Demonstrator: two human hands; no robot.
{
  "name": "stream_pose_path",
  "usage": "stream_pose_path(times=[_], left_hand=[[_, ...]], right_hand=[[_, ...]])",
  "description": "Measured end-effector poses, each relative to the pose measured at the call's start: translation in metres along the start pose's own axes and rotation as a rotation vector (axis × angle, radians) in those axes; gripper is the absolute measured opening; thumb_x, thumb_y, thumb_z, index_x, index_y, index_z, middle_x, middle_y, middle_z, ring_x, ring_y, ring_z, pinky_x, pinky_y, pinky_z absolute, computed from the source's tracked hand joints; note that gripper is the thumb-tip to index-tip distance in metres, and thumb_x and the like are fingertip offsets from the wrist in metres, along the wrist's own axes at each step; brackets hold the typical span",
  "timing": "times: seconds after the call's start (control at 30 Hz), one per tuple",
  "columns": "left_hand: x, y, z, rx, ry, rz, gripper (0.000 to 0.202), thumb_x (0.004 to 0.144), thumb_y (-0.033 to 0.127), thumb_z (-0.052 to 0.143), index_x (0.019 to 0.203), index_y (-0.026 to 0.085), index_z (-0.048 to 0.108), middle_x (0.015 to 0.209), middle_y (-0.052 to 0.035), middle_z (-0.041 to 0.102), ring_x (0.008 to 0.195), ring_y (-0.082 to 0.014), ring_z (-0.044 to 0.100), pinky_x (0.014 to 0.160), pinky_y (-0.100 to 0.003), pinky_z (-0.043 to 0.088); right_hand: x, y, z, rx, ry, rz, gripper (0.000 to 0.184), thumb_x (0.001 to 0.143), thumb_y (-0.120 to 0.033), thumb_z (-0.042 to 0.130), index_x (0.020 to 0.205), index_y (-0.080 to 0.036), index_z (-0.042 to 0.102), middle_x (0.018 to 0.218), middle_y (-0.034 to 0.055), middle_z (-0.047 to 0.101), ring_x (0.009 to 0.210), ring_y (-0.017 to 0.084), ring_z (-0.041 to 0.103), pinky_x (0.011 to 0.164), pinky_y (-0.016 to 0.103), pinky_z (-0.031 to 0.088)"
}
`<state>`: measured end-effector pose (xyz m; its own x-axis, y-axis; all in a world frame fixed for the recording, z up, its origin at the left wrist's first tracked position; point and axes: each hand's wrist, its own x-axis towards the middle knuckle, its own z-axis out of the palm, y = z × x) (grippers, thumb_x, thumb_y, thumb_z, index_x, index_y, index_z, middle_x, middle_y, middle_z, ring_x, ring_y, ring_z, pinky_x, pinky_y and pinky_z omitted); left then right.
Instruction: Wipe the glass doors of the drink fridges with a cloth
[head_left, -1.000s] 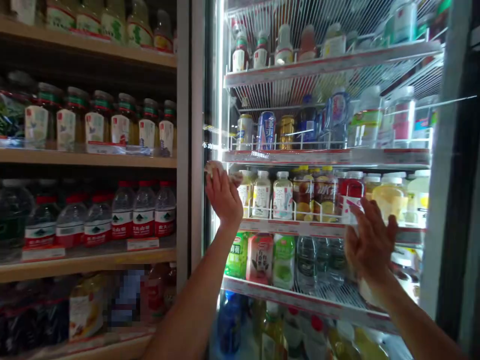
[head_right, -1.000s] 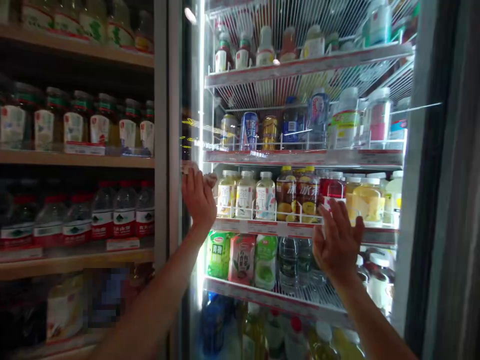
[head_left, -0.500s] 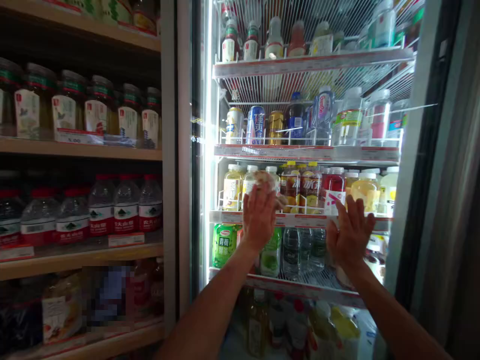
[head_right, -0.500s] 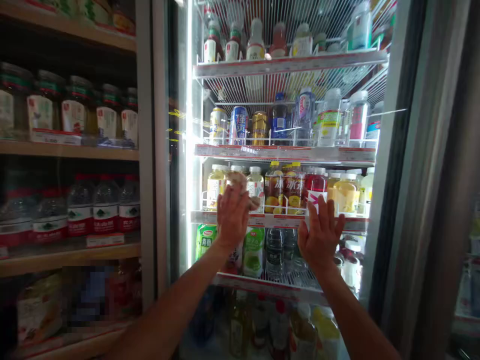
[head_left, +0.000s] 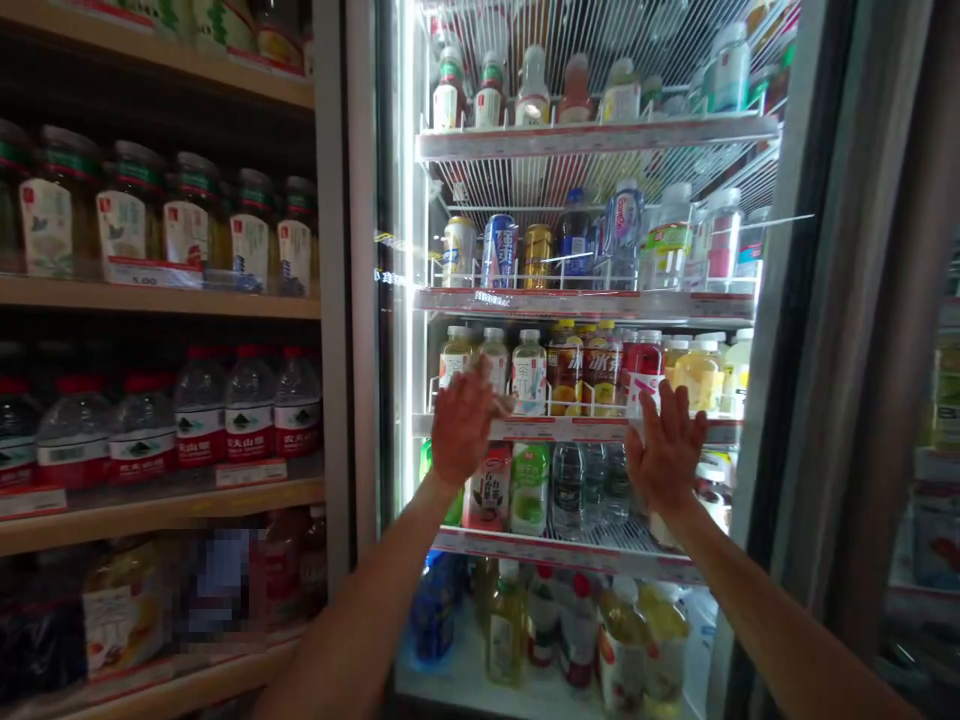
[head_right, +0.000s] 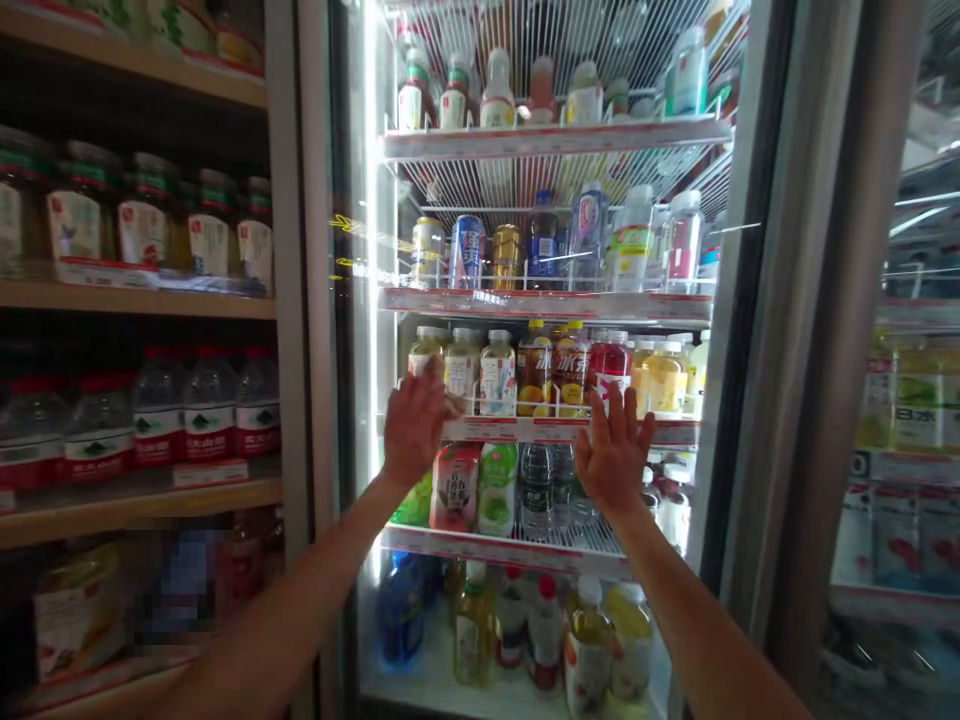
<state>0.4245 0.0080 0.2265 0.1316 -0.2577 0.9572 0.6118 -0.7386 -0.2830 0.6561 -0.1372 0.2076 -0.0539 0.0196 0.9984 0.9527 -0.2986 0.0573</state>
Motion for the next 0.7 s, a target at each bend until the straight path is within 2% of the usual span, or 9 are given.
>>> stream_pose_path(times=[0.07, 0.1, 0.2, 0.27, 0.4, 0.43, 0.6, 0.63, 0.7], left_hand=[[-0.001, -0.006, -0.002, 0.065, 0.124, -0.22, 0.05, 0.09, 0.019, 0.039, 0.14, 0.019, 0.031, 0.149, -0.0078, 0.027, 0.141, -0.0209, 0.012, 0.112, -0.044, 0.024], [-0.003, -0.005, -0.003, 0.067, 0.128, -0.232, 0.05, 0.09, 0.019, 0.039, 0.14, 0.018, 0.031, 0.149, -0.0079, 0.026, 0.141, -0.0215, 0.011, 0.112, -0.045, 0.024], [-0.016, 0.005, -0.004, -0.015, -0.051, 0.103, 0.05, 0.089, 0.022, 0.043, 0.138, 0.022, 0.034, 0.147, -0.0039, 0.032, 0.14, -0.0201, 0.016, 0.111, -0.04, 0.027], [-0.026, 0.005, -0.008, -0.021, -0.12, 0.194, 0.049, 0.089, 0.025, 0.044, 0.138, 0.023, 0.036, 0.145, -0.0031, 0.036, 0.14, -0.0193, 0.018, 0.112, -0.039, 0.026], [-0.044, -0.009, -0.017, 0.108, 0.08, -0.261, 0.05, 0.09, 0.02, 0.039, 0.14, 0.018, 0.032, 0.15, -0.0093, 0.024, 0.141, -0.0211, 0.011, 0.112, -0.045, 0.022], [-0.049, -0.009, -0.018, 0.109, 0.096, -0.304, 0.05, 0.09, 0.019, 0.039, 0.14, 0.018, 0.032, 0.15, -0.0098, 0.021, 0.141, -0.0217, 0.009, 0.112, -0.045, 0.022], [-0.07, 0.005, -0.02, -0.063, -0.158, 0.143, 0.048, 0.088, 0.021, 0.043, 0.136, 0.023, 0.038, 0.148, -0.0044, 0.031, 0.14, -0.0215, 0.016, 0.113, -0.041, 0.021], [-0.071, 0.005, -0.02, -0.046, -0.144, 0.119, 0.048, 0.088, 0.021, 0.043, 0.136, 0.022, 0.038, 0.148, -0.0047, 0.03, 0.14, -0.0211, 0.015, 0.113, -0.04, 0.02], [-0.072, 0.005, -0.022, 0.037, -0.038, -0.092, 0.049, 0.088, 0.019, 0.044, 0.137, 0.018, 0.036, 0.15, -0.0084, 0.023, 0.141, -0.0216, 0.011, 0.113, -0.041, 0.018]], right_hand=[[0.0, -0.001, 0.0, -0.002, 0.009, 0.01, 0.061, 0.087, -0.03, 0.043, 0.144, -0.023, 0.023, 0.148, 0.0106, 0.028, 0.138, 0.028, 0.022, 0.11, 0.053, 0.016], [0.0, -0.001, 0.0, -0.004, 0.015, 0.015, 0.061, 0.087, -0.03, 0.043, 0.144, -0.022, 0.023, 0.148, 0.0106, 0.028, 0.138, 0.029, 0.022, 0.11, 0.053, 0.016], [-0.001, 0.0, 0.0, -0.009, 0.03, 0.0, 0.06, 0.087, -0.03, 0.042, 0.144, -0.021, 0.023, 0.148, 0.0108, 0.027, 0.137, 0.029, 0.023, 0.109, 0.053, 0.017], [-0.001, 0.001, 0.0, -0.012, 0.022, -0.02, 0.06, 0.087, -0.031, 0.042, 0.144, -0.022, 0.025, 0.148, 0.0105, 0.028, 0.137, 0.029, 0.024, 0.109, 0.052, 0.018], [-0.003, 0.003, 0.002, -0.031, 0.006, -0.002, 0.06, 0.087, -0.031, 0.041, 0.144, -0.021, 0.025, 0.148, 0.0109, 0.028, 0.138, 0.028, 0.022, 0.11, 0.052, 0.017], [-0.003, 0.003, 0.002, -0.036, 0.007, 0.006, 0.06, 0.087, -0.03, 0.041, 0.144, -0.02, 0.025, 0.148, 0.0112, 0.028, 0.138, 0.028, 0.021, 0.11, 0.052, 0.017], [-0.004, 0.003, 0.001, -0.023, -0.011, 0.013, 0.06, 0.087, -0.03, 0.041, 0.144, -0.02, 0.025, 0.149, 0.0111, 0.027, 0.138, 0.028, 0.021, 0.11, 0.052, 0.017], [-0.004, 0.002, 0.001, -0.017, -0.015, 0.011, 0.06, 0.087, -0.031, 0.041, 0.144, -0.021, 0.025, 0.149, 0.011, 0.027, 0.138, 0.028, 0.021, 0.11, 0.052, 0.017], [-0.004, -0.001, 0.0, -0.012, -0.03, 0.023, 0.06, 0.087, -0.03, 0.041, 0.144, -0.021, 0.023, 0.149, 0.011, 0.026, 0.138, 0.028, 0.021, 0.109, 0.053, 0.018]])
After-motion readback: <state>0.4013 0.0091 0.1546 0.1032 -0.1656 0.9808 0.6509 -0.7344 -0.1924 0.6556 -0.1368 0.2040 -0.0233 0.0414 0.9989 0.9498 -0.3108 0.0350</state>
